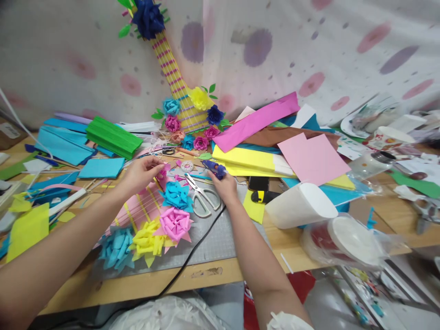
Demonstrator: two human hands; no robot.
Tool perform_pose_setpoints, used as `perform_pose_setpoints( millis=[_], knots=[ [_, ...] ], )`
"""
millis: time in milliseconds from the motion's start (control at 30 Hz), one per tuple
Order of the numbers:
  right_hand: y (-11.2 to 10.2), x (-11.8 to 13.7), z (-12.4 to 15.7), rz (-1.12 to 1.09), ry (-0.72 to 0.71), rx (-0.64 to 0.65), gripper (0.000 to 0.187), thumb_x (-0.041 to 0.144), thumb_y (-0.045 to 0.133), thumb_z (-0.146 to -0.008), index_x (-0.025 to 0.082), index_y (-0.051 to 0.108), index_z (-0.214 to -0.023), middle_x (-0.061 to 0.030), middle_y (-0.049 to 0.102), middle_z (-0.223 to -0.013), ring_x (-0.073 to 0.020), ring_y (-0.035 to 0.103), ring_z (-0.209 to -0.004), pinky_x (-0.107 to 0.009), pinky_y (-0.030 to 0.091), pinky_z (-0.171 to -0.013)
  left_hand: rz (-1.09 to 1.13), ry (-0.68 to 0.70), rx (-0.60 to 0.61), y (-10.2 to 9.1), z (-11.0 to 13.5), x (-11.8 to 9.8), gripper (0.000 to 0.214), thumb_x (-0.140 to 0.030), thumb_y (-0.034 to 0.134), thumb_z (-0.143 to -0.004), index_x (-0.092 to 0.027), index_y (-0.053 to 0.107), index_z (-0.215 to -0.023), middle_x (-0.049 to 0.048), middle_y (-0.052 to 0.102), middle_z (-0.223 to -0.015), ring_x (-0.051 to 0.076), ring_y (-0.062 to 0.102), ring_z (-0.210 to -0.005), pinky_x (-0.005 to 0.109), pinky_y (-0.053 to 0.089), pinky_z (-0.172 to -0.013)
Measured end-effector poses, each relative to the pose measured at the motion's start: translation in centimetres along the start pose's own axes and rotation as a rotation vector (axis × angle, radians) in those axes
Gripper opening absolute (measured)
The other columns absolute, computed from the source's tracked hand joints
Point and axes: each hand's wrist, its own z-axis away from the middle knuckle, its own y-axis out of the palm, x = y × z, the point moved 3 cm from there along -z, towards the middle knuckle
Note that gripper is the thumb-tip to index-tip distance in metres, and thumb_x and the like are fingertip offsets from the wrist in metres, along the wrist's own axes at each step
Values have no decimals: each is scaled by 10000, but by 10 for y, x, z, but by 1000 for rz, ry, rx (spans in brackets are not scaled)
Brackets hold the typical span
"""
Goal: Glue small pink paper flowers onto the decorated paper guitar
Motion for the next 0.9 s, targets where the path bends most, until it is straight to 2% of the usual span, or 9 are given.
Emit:
perform_pose_setpoints(
  millis=[133,267,400,500,533,600,733,800,900],
  knots=[
    [2,-2,-5,221,55,40,549,679,581,-679,165,695,-835,-142,705,-816,-287,658,-822,-387,486,-739,-44,40,51,-6,2,-2,200,-372,572,-750,-192,640,-804,28,679,-755,153,587,-639,267,447,-575],
    [2,4,-4,254,-47,53,537,646,586,-698,161,665,-912,-122,681,-837,-260,625,-815,-368,467,-739,-121,110,93,-12,-2,-3,224,-389,589,-744,-201,683,-823,26,688,-768,151,571,-637,274,444,-585],
    [-18,22,5,121,-222,-135,586,559,658,-669,153,560,-1079,-112,649,-981,-241,573,-895,-388,443,-827,-144,191,139,-15,-7,-5,194,-347,595,-740,-204,695,-824,32,701,-831,169,600,-729,284,457,-655],
    [-33,49,16,-24,-349,-276,438,458,631,-728,177,517,-1044,-80,630,-962,-204,555,-872,-370,435,-840,-161,248,233,-14,-8,-13,200,-305,595,-745,-212,666,-907,22,695,-825,165,615,-753,274,453,-676],
    [-33,60,18,-91,-376,-228,373,419,613,-750,186,508,-1022,-65,628,-936,-187,559,-845,-352,439,-823,-178,278,268,-14,-8,-16,215,-291,598,-747,-217,647,-942,14,691,-810,161,616,-744,267,447,-671],
    [-23,80,21,-227,-383,-1,286,369,611,-756,202,497,-959,-33,629,-860,-152,563,-762,-312,451,-758,-251,341,308,-13,-8,-24,267,-258,611,-741,-232,606,-1006,-5,692,-797,156,617,-728,255,429,-659],
    [11,112,22,-414,-337,489,365,304,680,-667,213,473,-953,-4,634,-848,-118,577,-714,-262,458,-675,-461,365,289,-12,-12,-36,419,-202,666,-691,-279,558,-1088,-40,712,-805,165,627,-743,240,389,-656],
    [25,121,19,-449,-314,597,340,263,668,-648,207,484,-927,2,633,-839,-111,580,-705,-253,457,-657,-508,355,285,-11,-14,-38,459,-196,677,-680,-288,544,-1109,-46,721,-819,169,633,-749,235,380,-658],
    [35,125,10,-518,-255,642,249,229,653,-636,194,507,-835,11,633,-806,-111,599,-748,-252,468,-701,-459,366,308,-12,-17,-37,482,-238,686,-688,-283,525,-1140,-46,733,-833,165,639,-742,229,381,-657]
  ],
)
